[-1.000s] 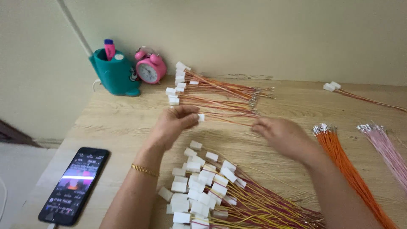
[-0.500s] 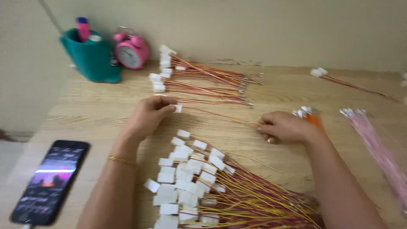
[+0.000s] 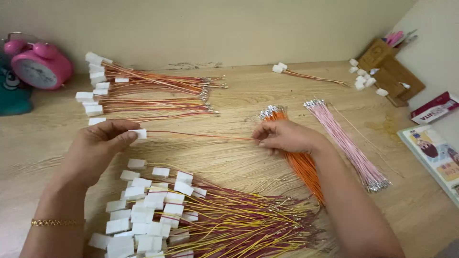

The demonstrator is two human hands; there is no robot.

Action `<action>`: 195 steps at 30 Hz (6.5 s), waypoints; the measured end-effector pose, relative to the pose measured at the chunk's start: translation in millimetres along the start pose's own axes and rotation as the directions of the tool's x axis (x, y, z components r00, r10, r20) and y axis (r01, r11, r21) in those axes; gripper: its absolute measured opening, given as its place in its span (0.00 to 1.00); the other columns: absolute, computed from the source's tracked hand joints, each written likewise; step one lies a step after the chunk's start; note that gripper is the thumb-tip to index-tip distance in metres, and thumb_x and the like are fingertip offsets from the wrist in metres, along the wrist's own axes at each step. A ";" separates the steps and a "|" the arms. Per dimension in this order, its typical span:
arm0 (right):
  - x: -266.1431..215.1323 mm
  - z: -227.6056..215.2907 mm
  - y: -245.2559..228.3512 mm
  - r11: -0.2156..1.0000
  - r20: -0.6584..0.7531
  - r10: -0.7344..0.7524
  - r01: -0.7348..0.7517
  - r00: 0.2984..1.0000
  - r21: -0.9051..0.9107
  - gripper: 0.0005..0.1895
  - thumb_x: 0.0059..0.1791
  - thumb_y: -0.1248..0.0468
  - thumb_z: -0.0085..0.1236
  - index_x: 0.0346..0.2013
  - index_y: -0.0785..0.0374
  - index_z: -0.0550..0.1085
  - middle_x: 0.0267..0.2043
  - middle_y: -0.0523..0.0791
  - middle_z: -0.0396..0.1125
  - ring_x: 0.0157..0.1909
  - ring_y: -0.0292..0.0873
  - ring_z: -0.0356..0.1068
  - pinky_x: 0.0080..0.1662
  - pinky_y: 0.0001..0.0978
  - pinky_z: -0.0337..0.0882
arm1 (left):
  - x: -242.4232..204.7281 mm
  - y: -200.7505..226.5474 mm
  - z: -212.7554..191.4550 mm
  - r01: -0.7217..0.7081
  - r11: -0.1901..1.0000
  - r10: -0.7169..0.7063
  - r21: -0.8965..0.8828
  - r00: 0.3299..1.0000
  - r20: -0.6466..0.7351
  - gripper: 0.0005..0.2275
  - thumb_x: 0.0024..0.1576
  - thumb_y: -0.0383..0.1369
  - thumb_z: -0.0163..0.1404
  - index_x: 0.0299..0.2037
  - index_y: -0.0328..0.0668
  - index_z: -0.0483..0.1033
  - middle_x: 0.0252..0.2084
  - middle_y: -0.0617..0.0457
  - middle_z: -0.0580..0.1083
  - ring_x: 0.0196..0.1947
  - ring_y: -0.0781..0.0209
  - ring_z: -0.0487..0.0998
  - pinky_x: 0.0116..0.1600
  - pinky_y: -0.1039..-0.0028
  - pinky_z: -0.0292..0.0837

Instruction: The person assembles wire harnesses by inserting the stripped ends of multi-colored wires into small white plastic connectors. They handle bundles of orange, pink, and yellow wires, picking them up and inserting them into the connectors one by one on a wooden table.

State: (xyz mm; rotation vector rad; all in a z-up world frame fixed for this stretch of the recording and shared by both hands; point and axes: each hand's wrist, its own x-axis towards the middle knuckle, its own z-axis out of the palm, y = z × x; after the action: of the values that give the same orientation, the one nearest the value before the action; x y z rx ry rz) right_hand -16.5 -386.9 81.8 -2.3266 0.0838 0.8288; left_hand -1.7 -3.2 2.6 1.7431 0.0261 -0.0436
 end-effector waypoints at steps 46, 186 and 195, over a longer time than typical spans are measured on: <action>-36.7 34.8 88.0 0.608 -0.759 -0.253 0.709 0.600 0.357 0.11 0.56 0.61 0.45 0.36 0.64 0.71 0.21 0.39 0.55 0.24 0.33 0.55 0.27 0.23 0.59 | -59.4 131.8 263.0 -0.170 0.930 0.024 0.326 0.913 0.408 0.13 0.49 0.38 0.56 0.43 0.45 0.81 0.26 0.51 0.77 0.24 0.64 0.80 0.31 0.77 0.75; 31.3 50.2 -34.9 0.895 -0.461 -0.445 0.388 0.768 -0.219 0.13 0.55 0.64 0.38 0.44 0.60 0.74 0.46 0.48 0.68 0.44 0.42 0.68 0.48 0.34 0.73 | -45.2 21.5 17.1 -0.013 0.977 -0.041 -0.211 0.967 -0.251 0.11 0.64 0.34 0.44 0.51 0.38 0.74 0.43 0.49 0.74 0.39 0.58 0.77 0.47 0.75 0.72; 1.4 -45.5 31.6 0.984 -0.621 0.104 -0.170 0.777 -0.048 0.14 0.52 0.52 0.48 0.45 0.54 0.76 0.49 0.40 0.72 0.41 0.38 0.70 0.46 0.35 0.70 | -32.0 -5.7 23.1 0.042 0.961 -0.100 -0.274 0.974 -0.202 0.08 0.66 0.31 0.44 0.49 0.39 0.73 0.43 0.47 0.74 0.41 0.55 0.77 0.47 0.73 0.73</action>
State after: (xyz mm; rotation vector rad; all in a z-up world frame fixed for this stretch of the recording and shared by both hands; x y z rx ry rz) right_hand 0.9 -438.9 89.7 -2.6244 0.5121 0.0927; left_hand -34.2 -24.7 -5.6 1.4680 0.2434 0.0918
